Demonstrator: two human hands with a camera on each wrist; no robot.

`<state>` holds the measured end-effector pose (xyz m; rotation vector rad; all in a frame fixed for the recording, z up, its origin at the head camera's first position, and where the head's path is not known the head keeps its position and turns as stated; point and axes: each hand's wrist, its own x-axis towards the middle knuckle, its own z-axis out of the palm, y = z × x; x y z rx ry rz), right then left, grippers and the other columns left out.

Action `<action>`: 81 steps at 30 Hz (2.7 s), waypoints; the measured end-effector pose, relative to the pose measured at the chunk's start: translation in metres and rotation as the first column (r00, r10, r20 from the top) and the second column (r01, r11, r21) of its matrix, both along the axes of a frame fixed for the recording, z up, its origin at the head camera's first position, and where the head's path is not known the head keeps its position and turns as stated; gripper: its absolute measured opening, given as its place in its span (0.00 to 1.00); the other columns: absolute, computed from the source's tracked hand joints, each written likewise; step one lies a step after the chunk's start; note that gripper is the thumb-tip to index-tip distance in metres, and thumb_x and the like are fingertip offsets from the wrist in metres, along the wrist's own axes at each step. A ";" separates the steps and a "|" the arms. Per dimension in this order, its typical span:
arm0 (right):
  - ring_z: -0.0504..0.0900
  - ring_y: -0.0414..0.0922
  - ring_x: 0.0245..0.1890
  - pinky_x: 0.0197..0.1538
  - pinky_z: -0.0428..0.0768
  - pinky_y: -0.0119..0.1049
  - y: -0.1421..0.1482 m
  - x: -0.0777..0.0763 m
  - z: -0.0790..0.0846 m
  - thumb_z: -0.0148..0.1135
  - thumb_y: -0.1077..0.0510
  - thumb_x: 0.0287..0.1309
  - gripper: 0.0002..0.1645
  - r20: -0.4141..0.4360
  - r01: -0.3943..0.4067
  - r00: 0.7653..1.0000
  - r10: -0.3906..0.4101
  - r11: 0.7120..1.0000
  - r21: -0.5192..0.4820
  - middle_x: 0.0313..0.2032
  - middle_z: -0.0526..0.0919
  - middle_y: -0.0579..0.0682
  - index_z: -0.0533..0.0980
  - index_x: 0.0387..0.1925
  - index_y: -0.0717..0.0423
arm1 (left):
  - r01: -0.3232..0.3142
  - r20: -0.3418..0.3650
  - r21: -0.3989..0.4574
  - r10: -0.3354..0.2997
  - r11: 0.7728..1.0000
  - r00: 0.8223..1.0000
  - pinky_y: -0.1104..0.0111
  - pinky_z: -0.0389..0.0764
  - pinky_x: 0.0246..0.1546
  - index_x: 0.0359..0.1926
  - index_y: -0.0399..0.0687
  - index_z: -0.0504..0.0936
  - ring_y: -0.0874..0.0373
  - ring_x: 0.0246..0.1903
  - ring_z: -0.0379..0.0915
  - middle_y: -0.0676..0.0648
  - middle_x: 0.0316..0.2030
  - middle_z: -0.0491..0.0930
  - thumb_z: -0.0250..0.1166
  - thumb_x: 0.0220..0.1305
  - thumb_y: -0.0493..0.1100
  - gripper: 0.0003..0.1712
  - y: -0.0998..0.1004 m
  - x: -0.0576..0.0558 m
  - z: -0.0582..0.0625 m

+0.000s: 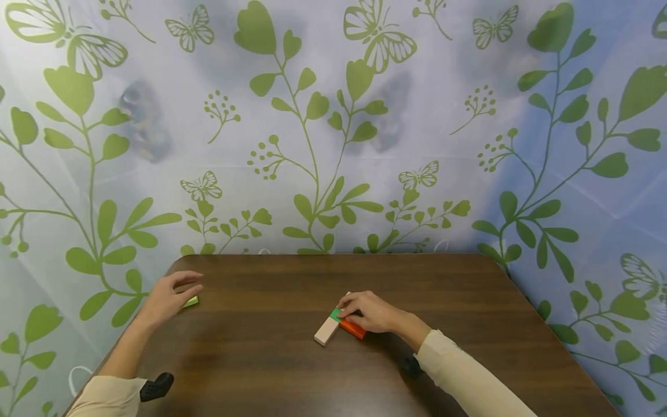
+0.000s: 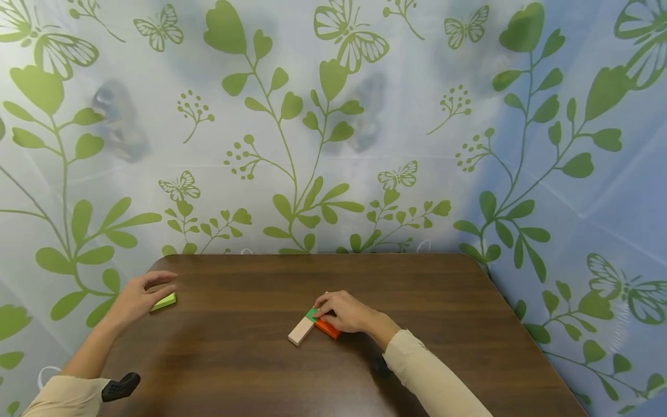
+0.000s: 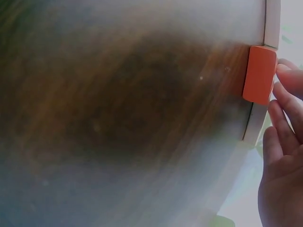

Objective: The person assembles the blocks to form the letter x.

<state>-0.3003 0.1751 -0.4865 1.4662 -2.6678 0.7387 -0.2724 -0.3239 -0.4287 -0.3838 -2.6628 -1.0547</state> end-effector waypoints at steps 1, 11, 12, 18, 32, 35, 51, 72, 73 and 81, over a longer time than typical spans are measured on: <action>0.81 0.50 0.57 0.61 0.78 0.43 0.000 0.000 0.000 0.67 0.66 0.68 0.13 0.005 0.000 1.000 0.000 1.000 0.001 0.56 0.83 0.55 0.87 0.52 0.59 | 0.004 -0.009 0.000 -0.004 1.000 1.000 0.46 0.80 0.50 0.58 0.30 0.81 0.31 0.55 0.76 0.29 0.54 0.80 0.67 0.72 0.39 0.19 -0.002 0.000 -0.001; 0.79 0.52 0.61 0.63 0.76 0.48 0.001 0.001 -0.005 0.68 0.59 0.69 0.14 0.011 0.019 1.000 -0.019 1.000 0.018 0.59 0.82 0.54 0.87 0.54 0.56 | -0.077 0.029 -0.033 0.078 0.997 0.997 0.49 0.82 0.45 0.61 0.29 0.78 0.27 0.55 0.76 0.25 0.57 0.78 0.64 0.76 0.43 0.23 -0.030 0.006 -0.010; 0.79 0.53 0.61 0.63 0.76 0.49 0.001 0.001 -0.006 0.68 0.58 0.69 0.15 0.011 0.022 1.000 -0.023 1.000 0.019 0.59 0.82 0.54 0.87 0.54 0.56 | -0.085 0.033 -0.036 0.086 0.996 0.996 0.45 0.81 0.46 0.61 0.28 0.78 0.27 0.55 0.75 0.24 0.57 0.77 0.63 0.76 0.42 0.22 -0.033 0.006 -0.012; 0.77 0.52 0.63 0.65 0.74 0.50 0.001 0.003 -0.005 0.70 0.54 0.68 0.16 0.047 0.048 0.998 -0.050 0.999 0.025 0.60 0.81 0.52 0.87 0.54 0.55 | -0.120 0.042 -0.049 0.122 0.992 0.992 0.39 0.79 0.45 0.62 0.26 0.77 0.24 0.54 0.73 0.21 0.57 0.75 0.60 0.78 0.41 0.22 -0.046 0.005 -0.022; 0.77 0.49 0.63 0.66 0.73 0.47 0.001 0.002 -0.007 0.71 0.53 0.67 0.18 0.047 0.059 0.997 -0.060 0.998 0.026 0.60 0.81 0.51 0.86 0.55 0.54 | -0.150 -0.006 -0.130 0.151 0.980 0.989 0.33 0.72 0.48 0.59 0.24 0.77 0.21 0.55 0.70 0.18 0.56 0.74 0.66 0.69 0.35 0.22 -0.055 -0.002 -0.038; 0.77 0.48 0.63 0.66 0.73 0.46 0.002 0.002 -0.008 0.71 0.53 0.67 0.18 0.043 0.062 0.997 -0.063 0.998 0.031 0.60 0.81 0.50 0.86 0.55 0.54 | -0.140 -0.012 -0.159 0.140 0.977 0.990 0.32 0.68 0.51 0.60 0.23 0.75 0.20 0.57 0.65 0.17 0.57 0.71 0.70 0.64 0.34 0.27 -0.058 -0.008 -0.044; 0.78 0.46 0.61 0.64 0.75 0.43 0.000 0.001 -0.008 0.70 0.52 0.68 0.18 0.044 0.053 0.998 -0.054 0.998 0.025 0.61 0.80 0.50 0.86 0.56 0.55 | -0.088 0.113 -0.177 0.109 0.980 0.988 0.33 0.70 0.50 0.65 0.24 0.72 0.18 0.56 0.66 0.18 0.60 0.70 0.72 0.66 0.39 0.33 -0.061 -0.024 -0.065; 0.78 0.46 0.61 0.64 0.74 0.43 -0.001 0.005 0.000 0.71 0.53 0.67 0.18 0.031 0.083 0.996 -0.086 0.993 0.085 0.59 0.81 0.48 0.86 0.56 0.53 | 0.005 0.127 -0.140 0.013 0.990 0.992 0.42 0.77 0.46 0.53 0.24 0.81 0.23 0.51 0.74 0.25 0.49 0.81 0.74 0.59 0.30 0.21 -0.069 -0.031 -0.064; 0.78 0.46 0.61 0.64 0.75 0.43 -0.001 0.005 0.000 0.71 0.52 0.67 0.18 0.032 0.082 0.996 -0.085 0.993 0.084 0.59 0.81 0.48 0.86 0.56 0.53 | 0.011 0.131 -0.136 0.007 0.991 0.991 0.42 0.78 0.46 0.52 0.24 0.81 0.22 0.52 0.74 0.25 0.50 0.81 0.74 0.59 0.30 0.21 -0.069 -0.030 -0.063; 0.77 0.46 0.62 0.65 0.74 0.43 -0.002 0.006 0.000 0.71 0.52 0.67 0.18 0.034 0.095 0.995 -0.098 0.991 0.090 0.59 0.81 0.47 0.86 0.56 0.52 | 0.022 0.174 -0.126 0.000 0.992 0.985 0.58 0.78 0.39 0.55 0.27 0.81 0.32 0.49 0.77 0.27 0.50 0.82 0.75 0.60 0.33 0.23 -0.067 -0.030 -0.054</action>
